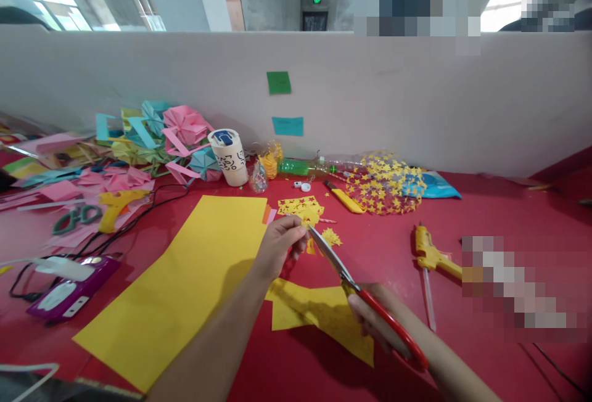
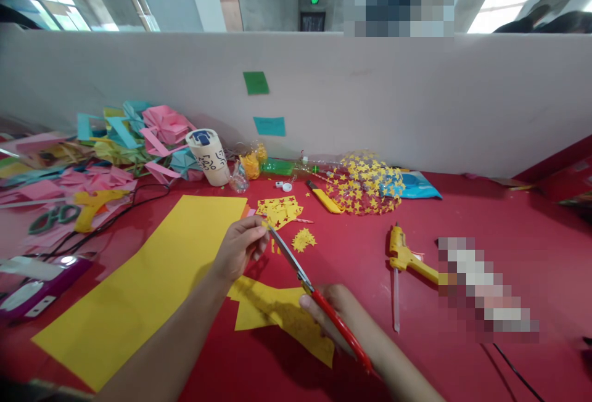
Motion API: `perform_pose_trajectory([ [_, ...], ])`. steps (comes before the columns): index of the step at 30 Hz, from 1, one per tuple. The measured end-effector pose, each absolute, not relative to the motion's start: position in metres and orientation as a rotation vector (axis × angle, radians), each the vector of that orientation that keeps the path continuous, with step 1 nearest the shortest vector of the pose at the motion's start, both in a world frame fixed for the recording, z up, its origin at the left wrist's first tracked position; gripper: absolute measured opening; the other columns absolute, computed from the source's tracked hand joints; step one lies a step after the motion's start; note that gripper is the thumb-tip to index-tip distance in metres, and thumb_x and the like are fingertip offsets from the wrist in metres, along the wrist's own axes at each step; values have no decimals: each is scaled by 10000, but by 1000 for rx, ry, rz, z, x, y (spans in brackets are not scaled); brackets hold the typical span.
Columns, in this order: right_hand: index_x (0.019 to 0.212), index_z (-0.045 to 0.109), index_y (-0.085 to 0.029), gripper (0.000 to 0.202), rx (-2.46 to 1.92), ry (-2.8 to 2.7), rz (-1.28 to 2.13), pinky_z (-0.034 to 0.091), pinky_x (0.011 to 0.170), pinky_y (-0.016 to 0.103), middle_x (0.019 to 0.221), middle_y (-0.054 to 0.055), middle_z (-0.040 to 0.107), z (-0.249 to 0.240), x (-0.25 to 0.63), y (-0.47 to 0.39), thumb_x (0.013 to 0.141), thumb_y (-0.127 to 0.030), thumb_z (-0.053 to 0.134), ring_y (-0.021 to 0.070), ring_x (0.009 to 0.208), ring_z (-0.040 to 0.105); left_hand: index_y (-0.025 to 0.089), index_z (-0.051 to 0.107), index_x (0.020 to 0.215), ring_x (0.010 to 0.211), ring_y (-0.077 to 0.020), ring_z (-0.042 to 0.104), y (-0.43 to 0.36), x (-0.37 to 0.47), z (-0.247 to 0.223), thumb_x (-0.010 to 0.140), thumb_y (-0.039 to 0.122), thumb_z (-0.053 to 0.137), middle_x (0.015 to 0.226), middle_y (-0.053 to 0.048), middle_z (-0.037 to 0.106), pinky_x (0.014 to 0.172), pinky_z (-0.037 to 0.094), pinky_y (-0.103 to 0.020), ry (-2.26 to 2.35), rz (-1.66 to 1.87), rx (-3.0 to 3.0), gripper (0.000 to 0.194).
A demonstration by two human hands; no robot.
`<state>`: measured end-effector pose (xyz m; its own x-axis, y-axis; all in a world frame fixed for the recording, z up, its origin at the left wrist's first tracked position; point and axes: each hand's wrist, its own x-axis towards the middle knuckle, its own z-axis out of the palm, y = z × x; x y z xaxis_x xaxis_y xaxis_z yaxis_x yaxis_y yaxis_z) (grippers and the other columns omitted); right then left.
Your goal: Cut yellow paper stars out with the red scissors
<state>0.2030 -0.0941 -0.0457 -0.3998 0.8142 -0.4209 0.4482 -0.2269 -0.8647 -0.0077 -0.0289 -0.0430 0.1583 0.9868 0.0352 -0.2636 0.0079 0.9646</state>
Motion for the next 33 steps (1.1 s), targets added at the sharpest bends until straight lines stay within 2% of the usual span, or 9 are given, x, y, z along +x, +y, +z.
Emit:
perform_pose_trajectory([
  [9,663,408,-195,398,-1604,-1644,1737,306,314,132,543,-47,497,-32,202,-97,791,-549,538,42,360,393,155,549,605,365,-50,404,-29,-8,-44,777,224,543,470,43,505,336,293,-151,883,1208,1091,185],
  [20,626,431,-175,383,-1534,-1707,1702,292,330,127,518,-45,453,-39,201,-93,822,-489,529,52,392,418,163,566,608,424,-74,405,-30,-7,-44,811,261,511,530,22,490,371,293,-192,906,1243,1176,232],
  [26,634,424,-181,437,-1504,-1742,1700,282,319,143,537,-32,484,-42,203,-94,796,-578,511,48,359,399,178,533,558,630,-125,440,-31,-6,-36,786,225,534,627,4,448,615,374,-250,1021,1409,1395,233],
  [33,671,444,-183,472,-1491,-1731,1746,288,348,163,566,-21,526,-47,208,-94,775,-639,504,49,356,394,186,550,618,960,-205,476,-28,-4,-38,721,193,577,914,-44,509,861,356,-300,1016,1491,1371,106],
])
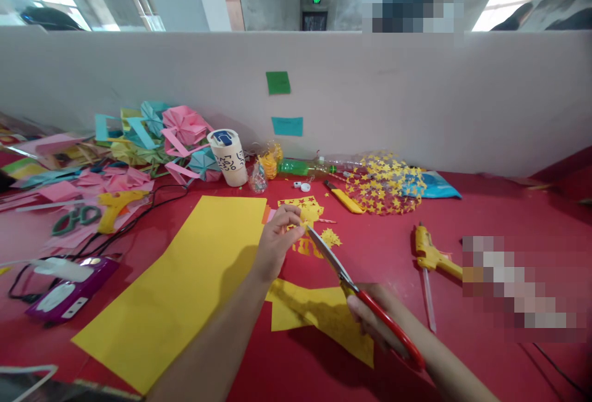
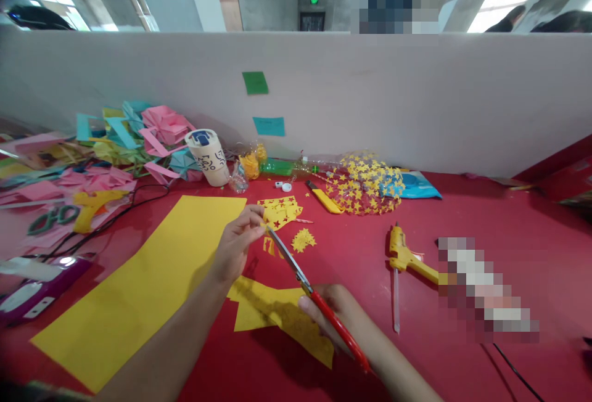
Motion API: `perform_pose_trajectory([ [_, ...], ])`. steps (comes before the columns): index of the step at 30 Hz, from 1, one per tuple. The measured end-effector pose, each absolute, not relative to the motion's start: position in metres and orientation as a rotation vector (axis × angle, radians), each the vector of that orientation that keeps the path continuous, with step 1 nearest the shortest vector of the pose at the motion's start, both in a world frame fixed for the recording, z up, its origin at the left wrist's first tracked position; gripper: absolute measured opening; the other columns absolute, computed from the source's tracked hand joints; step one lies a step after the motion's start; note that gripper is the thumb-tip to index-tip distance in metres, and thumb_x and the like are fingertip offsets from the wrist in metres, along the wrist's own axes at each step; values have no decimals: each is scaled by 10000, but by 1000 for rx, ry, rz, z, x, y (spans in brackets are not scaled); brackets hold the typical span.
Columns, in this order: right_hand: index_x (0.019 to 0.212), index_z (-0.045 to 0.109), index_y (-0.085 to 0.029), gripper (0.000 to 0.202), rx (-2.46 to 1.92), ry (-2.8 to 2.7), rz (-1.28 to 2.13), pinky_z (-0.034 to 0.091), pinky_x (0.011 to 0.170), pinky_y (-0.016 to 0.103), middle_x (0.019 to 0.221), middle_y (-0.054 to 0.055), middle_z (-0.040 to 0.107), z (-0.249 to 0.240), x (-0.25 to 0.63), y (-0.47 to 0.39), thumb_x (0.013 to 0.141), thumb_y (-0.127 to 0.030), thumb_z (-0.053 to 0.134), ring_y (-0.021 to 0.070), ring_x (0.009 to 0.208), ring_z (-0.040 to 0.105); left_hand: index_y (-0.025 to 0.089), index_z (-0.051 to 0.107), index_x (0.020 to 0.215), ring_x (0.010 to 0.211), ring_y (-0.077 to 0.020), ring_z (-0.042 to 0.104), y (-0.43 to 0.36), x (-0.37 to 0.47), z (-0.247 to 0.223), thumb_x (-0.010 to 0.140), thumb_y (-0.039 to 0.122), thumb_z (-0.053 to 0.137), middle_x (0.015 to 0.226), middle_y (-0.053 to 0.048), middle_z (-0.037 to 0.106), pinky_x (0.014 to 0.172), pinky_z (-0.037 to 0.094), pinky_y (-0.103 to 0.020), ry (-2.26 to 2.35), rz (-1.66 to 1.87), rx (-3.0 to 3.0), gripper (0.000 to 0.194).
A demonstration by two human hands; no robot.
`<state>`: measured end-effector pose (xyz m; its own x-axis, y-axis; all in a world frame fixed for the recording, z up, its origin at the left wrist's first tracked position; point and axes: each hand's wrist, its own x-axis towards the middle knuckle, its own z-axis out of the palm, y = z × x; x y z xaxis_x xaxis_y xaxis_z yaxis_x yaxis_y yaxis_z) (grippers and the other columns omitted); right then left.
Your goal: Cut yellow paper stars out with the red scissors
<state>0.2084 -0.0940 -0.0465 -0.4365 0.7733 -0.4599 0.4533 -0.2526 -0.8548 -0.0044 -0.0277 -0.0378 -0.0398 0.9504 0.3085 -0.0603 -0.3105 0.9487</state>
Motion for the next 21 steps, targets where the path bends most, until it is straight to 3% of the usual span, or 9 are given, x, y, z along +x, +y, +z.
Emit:
perform_pose_trajectory([
  [3,692,452,-184,468,-1481,-1733,1749,288,354,170,584,-17,538,-47,209,-95,766,-643,512,52,361,399,186,568,631,1037,-225,468,-27,-4,-42,701,194,594,965,-48,525,898,349,-314,971,1454,1307,75],
  [11,698,454,-183,479,-1441,-1729,1754,270,354,187,592,-18,528,-49,206,-95,745,-656,512,52,364,384,192,566,632,874,-180,481,-29,0,-45,712,214,604,795,-16,532,839,363,-294,928,1393,1286,92],
  [21,732,479,-170,451,-1441,-1682,1823,317,392,197,606,-19,561,-52,209,-94,786,-614,529,56,381,430,195,535,586,818,-171,463,-30,3,-45,714,248,623,702,0,459,790,360,-272,975,1364,1293,165],
])
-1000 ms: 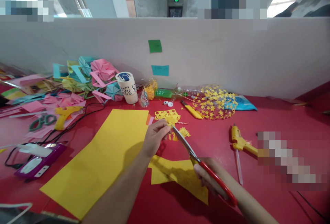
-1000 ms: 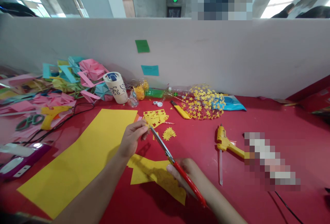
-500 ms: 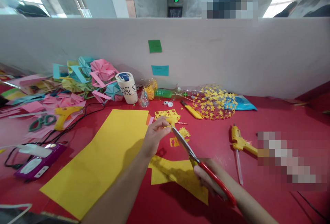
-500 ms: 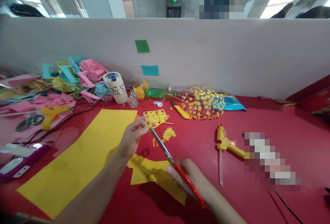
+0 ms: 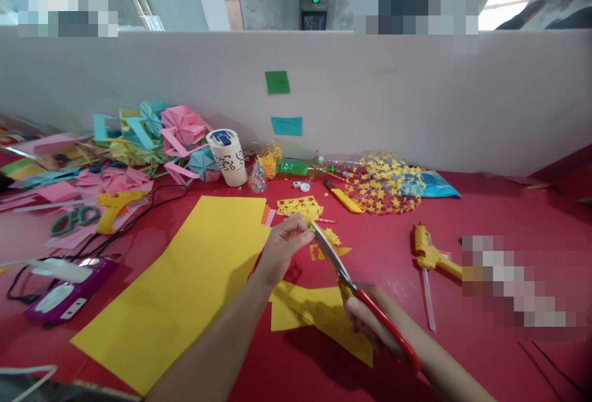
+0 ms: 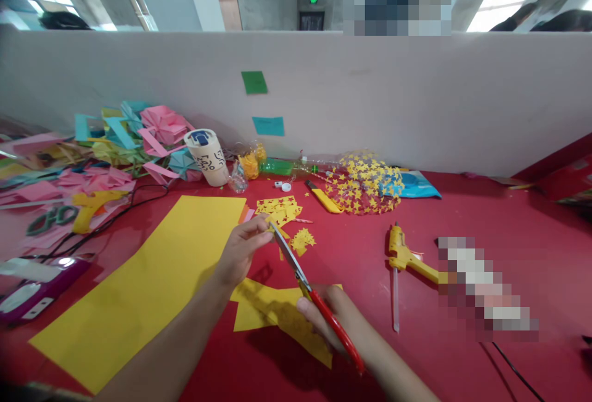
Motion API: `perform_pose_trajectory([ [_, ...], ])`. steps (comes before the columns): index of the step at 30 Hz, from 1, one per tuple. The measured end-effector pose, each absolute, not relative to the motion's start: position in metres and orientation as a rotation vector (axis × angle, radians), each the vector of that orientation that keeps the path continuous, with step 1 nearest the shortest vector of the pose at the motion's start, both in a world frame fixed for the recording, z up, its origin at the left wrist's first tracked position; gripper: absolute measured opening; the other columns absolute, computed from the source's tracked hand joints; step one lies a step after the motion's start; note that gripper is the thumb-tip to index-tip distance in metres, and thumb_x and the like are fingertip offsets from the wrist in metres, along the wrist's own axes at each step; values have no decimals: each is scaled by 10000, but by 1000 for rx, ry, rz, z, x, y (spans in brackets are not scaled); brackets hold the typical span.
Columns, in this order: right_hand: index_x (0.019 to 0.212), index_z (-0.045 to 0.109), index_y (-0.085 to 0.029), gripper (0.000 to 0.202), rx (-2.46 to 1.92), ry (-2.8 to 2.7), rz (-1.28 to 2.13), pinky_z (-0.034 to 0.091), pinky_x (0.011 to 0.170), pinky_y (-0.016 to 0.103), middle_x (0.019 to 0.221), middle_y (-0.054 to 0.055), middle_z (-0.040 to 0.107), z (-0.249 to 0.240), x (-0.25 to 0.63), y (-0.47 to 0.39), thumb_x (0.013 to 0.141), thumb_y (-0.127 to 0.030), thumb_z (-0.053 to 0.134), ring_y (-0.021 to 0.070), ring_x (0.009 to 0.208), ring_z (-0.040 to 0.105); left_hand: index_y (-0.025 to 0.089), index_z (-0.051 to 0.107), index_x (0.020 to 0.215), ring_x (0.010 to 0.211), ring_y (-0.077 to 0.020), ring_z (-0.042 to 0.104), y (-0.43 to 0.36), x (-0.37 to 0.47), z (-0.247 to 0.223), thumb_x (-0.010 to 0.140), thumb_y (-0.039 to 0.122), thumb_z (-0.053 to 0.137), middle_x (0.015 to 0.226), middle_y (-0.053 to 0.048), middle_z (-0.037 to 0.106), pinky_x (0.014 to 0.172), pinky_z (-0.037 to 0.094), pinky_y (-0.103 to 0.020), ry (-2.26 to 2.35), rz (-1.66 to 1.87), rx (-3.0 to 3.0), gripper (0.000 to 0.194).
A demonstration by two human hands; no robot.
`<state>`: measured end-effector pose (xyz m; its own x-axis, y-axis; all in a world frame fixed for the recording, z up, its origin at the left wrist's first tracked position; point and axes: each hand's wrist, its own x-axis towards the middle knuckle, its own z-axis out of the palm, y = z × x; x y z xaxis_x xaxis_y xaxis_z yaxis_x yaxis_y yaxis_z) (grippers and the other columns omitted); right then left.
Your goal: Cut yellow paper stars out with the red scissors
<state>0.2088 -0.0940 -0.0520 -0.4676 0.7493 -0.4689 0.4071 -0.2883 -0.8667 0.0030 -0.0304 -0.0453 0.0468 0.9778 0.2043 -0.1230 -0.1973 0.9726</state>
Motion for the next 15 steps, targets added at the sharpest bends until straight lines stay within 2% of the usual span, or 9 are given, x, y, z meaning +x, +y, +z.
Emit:
perform_pose_trajectory([
  [3,832,542,-138,388,-1477,-1655,1878,383,421,201,689,3,604,-55,213,-94,862,-523,507,72,427,494,198,540,580,817,-173,466,-31,3,-45,730,252,618,680,1,447,803,356,-277,969,1350,1307,177],
  [6,1041,576,-125,267,-1539,-1616,1937,521,627,295,941,51,631,-60,217,-94,918,-354,515,154,712,624,202,543,576,827,-177,465,-31,3,-45,738,257,617,674,-2,444,821,350,-282,972,1342,1318,186],
  [9,1163,544,-153,281,-1603,-1573,1969,515,788,407,1151,71,572,-68,217,-92,910,-276,547,220,952,598,203,535,564,814,-186,467,-30,3,-46,727,279,625,658,-7,444,797,362,-288,992,1340,1314,200],
  [15,1113,581,-177,227,-1687,-1512,2012,511,798,394,1155,62,582,-90,196,-79,915,-280,535,232,959,591,201,549,558,789,-191,475,-30,4,-45,712,307,628,653,-15,474,760,377,-291,1018,1324,1299,203],
])
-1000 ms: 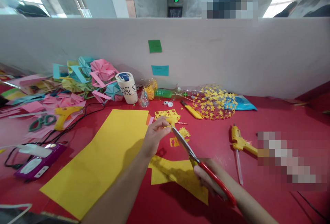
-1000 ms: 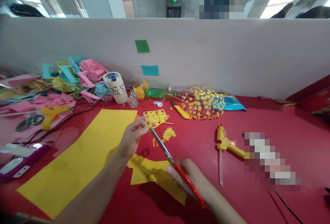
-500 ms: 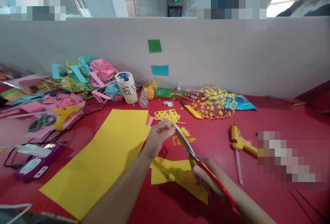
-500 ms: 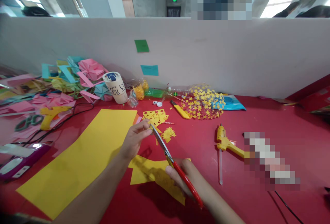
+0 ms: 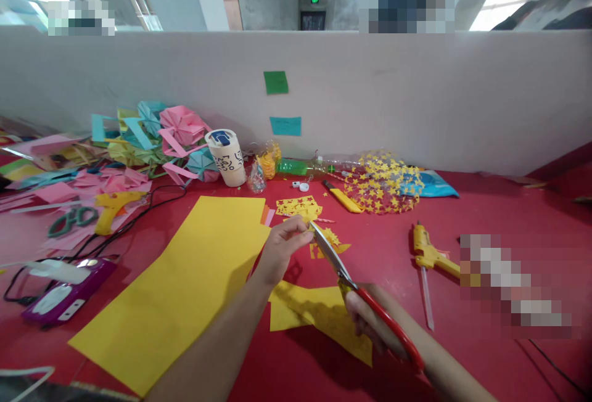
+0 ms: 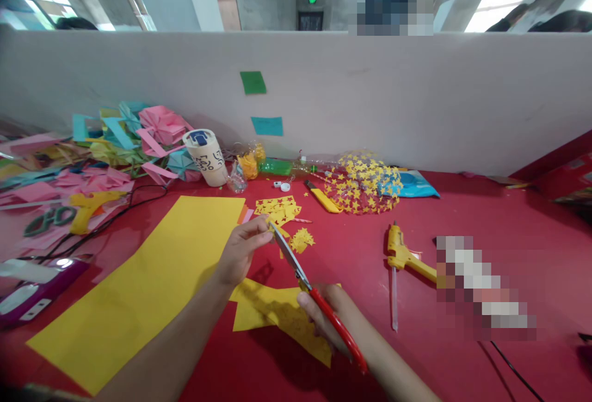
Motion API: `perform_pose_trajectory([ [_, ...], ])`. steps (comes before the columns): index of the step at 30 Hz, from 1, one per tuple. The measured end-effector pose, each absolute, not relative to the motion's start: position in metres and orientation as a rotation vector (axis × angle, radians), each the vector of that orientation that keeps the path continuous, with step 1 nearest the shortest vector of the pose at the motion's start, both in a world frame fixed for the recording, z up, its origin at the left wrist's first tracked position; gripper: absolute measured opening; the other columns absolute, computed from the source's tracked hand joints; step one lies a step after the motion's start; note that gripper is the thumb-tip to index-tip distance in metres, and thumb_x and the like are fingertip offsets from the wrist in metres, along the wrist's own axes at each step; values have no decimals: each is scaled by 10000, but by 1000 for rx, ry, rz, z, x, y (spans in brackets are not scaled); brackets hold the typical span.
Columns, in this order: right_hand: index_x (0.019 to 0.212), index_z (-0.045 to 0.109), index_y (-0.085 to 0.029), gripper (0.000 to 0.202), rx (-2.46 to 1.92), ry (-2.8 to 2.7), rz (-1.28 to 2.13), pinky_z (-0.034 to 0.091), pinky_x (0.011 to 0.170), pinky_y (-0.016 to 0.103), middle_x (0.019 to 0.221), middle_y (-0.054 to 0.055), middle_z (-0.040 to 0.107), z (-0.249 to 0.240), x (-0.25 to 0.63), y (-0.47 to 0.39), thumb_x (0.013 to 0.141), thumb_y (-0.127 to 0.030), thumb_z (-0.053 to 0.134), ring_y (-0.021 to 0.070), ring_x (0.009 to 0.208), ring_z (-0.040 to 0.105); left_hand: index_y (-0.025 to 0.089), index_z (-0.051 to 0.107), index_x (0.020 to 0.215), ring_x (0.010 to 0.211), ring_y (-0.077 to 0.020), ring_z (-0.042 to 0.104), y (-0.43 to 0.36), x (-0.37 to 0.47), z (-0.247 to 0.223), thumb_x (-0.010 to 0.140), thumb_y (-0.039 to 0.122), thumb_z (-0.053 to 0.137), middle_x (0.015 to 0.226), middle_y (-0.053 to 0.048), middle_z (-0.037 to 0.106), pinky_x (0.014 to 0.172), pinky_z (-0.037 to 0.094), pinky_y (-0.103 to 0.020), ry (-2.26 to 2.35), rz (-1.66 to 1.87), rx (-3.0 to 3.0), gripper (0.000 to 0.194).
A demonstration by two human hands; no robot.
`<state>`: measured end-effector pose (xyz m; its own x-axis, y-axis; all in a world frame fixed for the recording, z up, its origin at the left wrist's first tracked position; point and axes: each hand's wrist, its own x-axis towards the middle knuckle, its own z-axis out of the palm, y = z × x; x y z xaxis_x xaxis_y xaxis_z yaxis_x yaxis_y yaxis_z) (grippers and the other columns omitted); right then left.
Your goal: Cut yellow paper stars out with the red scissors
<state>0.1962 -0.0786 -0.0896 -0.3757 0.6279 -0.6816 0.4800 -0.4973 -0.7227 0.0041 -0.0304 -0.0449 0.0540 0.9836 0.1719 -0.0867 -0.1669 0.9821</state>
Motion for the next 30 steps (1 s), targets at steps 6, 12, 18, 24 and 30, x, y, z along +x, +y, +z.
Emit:
perform_pose_trajectory([
  [6,1153,552,-150,280,-1648,-1523,2026,512,793,406,1152,68,573,-78,206,-82,907,-285,549,231,957,597,201,554,576,768,-166,470,-30,4,-45,740,253,613,657,1,458,746,367,-271,952,1324,1294,181],
  [12,760,552,-143,322,-1581,-1576,1949,424,414,186,615,-25,578,-48,212,-91,878,-442,523,86,444,524,201,540,575,789,-164,472,-30,2,-46,750,219,609,647,5,437,751,366,-264,920,1341,1288,190],
  [18,618,395,-201,443,-1517,-1657,1638,287,297,151,485,-60,453,-43,197,-97,794,-594,501,48,333,365,200,550,577,791,-160,476,-31,2,-46,755,217,605,648,6,455,780,363,-263,928,1335,1291,187],
  [24,580,397,-209,445,-1372,-1590,1499,296,309,176,413,-69,416,-56,199,-97,769,-594,512,54,294,347,182,577,567,807,-138,507,-29,1,-45,745,191,612,616,16,483,845,356,-239,913,1344,1210,181],
  [30,617,424,-224,364,-1344,-1451,1319,429,472,255,361,-86,370,-53,211,-89,777,-538,516,102,344,381,155,557,621,557,-97,534,-29,5,-42,756,182,593,623,24,535,590,422,-230,741,1186,957,143],
])
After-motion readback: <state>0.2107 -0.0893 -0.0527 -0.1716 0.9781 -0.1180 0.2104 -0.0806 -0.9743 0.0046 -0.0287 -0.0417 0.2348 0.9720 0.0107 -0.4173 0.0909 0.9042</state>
